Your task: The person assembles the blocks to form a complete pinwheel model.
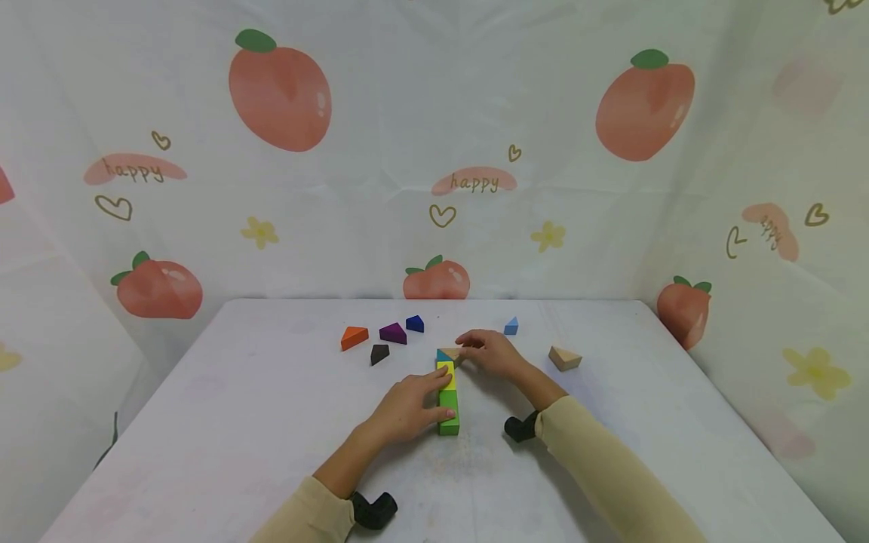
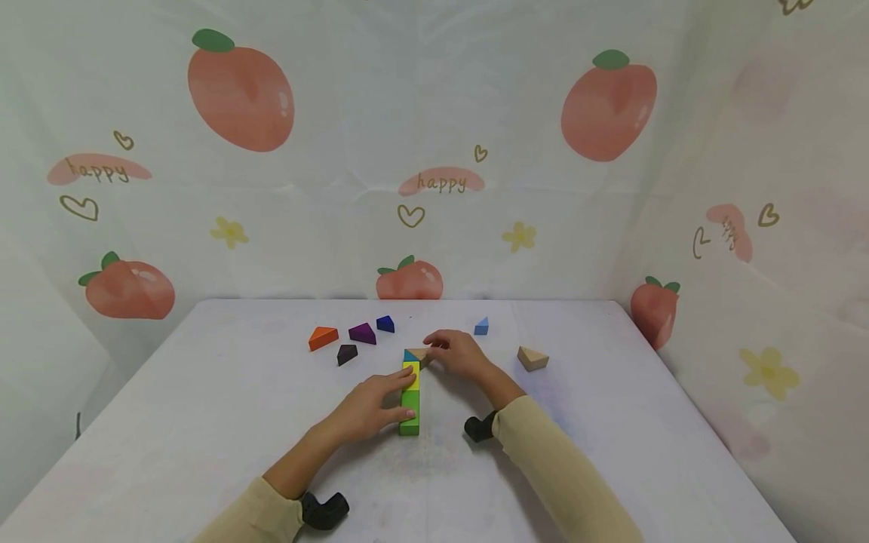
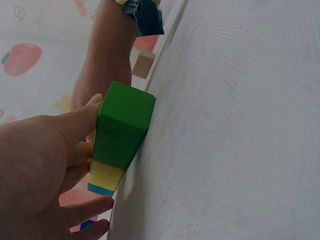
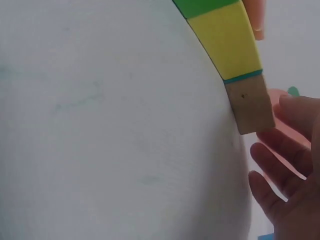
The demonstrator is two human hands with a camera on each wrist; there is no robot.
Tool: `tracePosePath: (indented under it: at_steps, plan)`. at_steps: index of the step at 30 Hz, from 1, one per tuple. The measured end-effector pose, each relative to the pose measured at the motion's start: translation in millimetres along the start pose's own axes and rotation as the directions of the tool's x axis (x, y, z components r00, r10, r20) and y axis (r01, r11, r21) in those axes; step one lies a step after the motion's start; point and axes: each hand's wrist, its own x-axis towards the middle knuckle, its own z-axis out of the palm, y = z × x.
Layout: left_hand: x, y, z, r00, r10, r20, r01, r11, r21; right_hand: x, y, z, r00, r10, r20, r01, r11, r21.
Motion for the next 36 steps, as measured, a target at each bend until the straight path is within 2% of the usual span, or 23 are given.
tracePosePath:
  at_steps: [12, 22, 28, 36]
  plan:
    - [-0.2, 0.2, -0.6, 1.0, -0.008, 0.006, 0.008, 1.0, -0.012, -16.9, 3, -27, 0.989, -0.068, -0.129, 0.063, 0.997, -0.041]
    - [-0.6, 1.4, -1.0, 1.0, -0.009, 0.007, 0.009, 1.0, -0.011, -32.4, 18, -56, 0.95, -0.126, -0.285, 0.1, 0.99, -0.101]
    - [-1.0, -0.9, -0.2, 1.0, 0.003, 0.004, -0.002, 1.0, -0.019, -32.8, 29, -64, 0.953, -0.09, -0.289, 0.053, 0.989, -0.136]
    - [-0.6, -0.8, 1.0, 1.0, -0.002, 0.003, 0.002, 1.0, -0.024, -19.1, 44, -69, 0.963, -0.089, -0.253, 0.033, 0.975, -0.218]
